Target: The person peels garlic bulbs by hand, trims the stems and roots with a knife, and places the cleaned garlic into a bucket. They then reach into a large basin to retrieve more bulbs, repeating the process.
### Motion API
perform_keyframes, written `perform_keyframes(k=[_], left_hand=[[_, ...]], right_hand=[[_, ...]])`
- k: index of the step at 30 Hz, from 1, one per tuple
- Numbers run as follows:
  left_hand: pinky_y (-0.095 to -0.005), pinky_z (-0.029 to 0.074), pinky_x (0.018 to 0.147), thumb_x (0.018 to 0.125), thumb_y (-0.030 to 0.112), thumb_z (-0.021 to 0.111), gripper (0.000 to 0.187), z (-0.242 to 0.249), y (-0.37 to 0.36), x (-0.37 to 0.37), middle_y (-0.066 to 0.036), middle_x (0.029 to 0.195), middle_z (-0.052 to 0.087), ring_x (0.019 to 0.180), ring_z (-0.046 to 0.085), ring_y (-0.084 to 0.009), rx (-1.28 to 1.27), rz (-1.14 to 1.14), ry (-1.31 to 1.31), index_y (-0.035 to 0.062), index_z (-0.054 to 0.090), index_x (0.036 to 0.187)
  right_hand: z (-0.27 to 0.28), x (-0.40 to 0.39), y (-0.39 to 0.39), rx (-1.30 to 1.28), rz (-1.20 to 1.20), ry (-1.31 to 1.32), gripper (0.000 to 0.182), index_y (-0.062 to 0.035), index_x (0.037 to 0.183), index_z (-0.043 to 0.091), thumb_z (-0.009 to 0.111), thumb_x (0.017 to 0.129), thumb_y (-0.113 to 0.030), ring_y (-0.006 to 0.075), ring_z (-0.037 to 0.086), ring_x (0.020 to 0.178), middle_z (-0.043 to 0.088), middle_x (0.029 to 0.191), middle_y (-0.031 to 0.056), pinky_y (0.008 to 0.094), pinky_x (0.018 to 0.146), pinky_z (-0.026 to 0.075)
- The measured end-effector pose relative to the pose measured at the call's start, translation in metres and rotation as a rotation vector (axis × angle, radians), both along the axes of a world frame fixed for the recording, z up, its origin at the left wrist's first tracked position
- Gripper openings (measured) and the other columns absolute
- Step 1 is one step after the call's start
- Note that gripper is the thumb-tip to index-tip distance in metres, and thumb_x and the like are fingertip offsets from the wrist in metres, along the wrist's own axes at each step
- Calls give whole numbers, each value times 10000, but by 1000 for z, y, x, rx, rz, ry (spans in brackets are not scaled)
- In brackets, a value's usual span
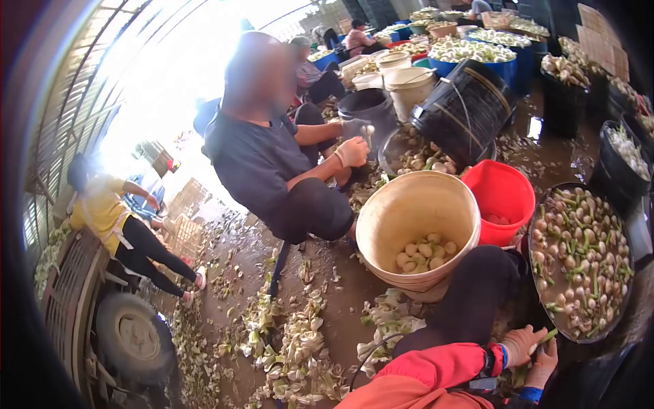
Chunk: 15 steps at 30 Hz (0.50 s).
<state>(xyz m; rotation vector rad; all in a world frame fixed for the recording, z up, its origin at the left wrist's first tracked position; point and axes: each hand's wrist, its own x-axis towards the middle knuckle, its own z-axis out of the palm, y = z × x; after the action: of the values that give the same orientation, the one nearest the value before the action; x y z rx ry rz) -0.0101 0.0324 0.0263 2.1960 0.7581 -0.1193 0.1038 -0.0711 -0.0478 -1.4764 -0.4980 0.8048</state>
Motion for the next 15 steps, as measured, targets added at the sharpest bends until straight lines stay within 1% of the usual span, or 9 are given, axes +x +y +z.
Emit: perform_keyframes(k=[3, 5, 6, 7, 9, 10, 12, 13, 15], left_hand=[[-424, 476, 774, 655, 222, 725, 872, 6, 1, -3, -178, 1095, 476, 951, 570, -359, 6, -48, 58, 226, 281, 1405], [-417, 479, 776, 633, 219, 724, 893, 0, 3, -4, -168, 1101, 480, 956, 570, -344, -73, -38, 0, 232, 281, 1408], [-419, 480, 779, 619, 220, 723, 903, -3, 3, -5, -167, 1104, 483, 957, 571, -338, -138, -4, -36, 233, 285, 1408], [-419, 480, 779, 619, 220, 723, 903, -1, 3, -6, -167, 1104, 483, 957, 571, -338, -138, 2, -35, 233, 285, 1408], [-417, 481, 776, 616, 228, 729, 909, 5, 2, -6, -170, 1112, 484, 959, 572, -336, -139, -10, 23, 234, 283, 1408], [-417, 481, 776, 616, 228, 729, 909, 5, 2, -6, -170, 1112, 484, 959, 572, -336, -138, -10, 20, 234, 283, 1408], [-421, 478, 817, 597, 222, 758, 962, 4, 0, -4, -177, 1175, 468, 1014, 558, -343, -104, -63, 95, 222, 250, 1415], [-421, 478, 817, 597, 222, 758, 962, 4, -1, -4, -177, 1175, 468, 1014, 558, -343, -105, -67, 93, 222, 250, 1415], [-424, 488, 753, 635, 204, 713, 844, 7, -5, -7, -171, 1033, 538, 923, 589, -344, -29, -54, 35, 209, 320, 1382]], right_hand=[[-13, 8, -4, -20, 21, 11, 573, 87, 1289, 400, 371, 717, 70, 220, 520, 1111, 506, 1239, 163, 322, 945, 424], [22, -4, -3, 37, 66, 202, 472, 61, 1246, 458, 431, 775, 37, 176, 570, 966, 565, 1128, 118, 281, 842, 463], [48, -14, -2, 15, 88, 149, 520, 70, 1260, 443, 417, 742, 47, 189, 569, 987, 565, 1133, 125, 288, 861, 460], [44, -14, -2, 15, 93, 151, 520, 70, 1260, 443, 417, 742, 47, 189, 569, 987, 565, 1133, 125, 288, 861, 460], [31, -5, -8, 121, 103, 247, 538, 77, 1270, 431, 407, 733, 58, 218, 571, 1009, 562, 1141, 133, 303, 887, 457], [21, -1, -10, 121, 103, 245, 538, 77, 1270, 431, 407, 733, 58, 218, 571, 1009, 562, 1141, 133, 303, 887, 457], [-5, 7, -12, 27, 19, 198, 545, 78, 1264, 437, 405, 720, 66, 248, 570, 1028, 557, 1155, 142, 321, 909, 454], [-7, 7, -13, 27, 14, 196, 545, 78, 1264, 437, 405, 720, 66, 248, 570, 1028, 557, 1155, 142, 321, 909, 454], [-11, 8, -13, -59, 26, 87, 532, 70, 1254, 452, 408, 724, 61, 254, 573, 1024, 554, 1160, 145, 323, 899, 460]])
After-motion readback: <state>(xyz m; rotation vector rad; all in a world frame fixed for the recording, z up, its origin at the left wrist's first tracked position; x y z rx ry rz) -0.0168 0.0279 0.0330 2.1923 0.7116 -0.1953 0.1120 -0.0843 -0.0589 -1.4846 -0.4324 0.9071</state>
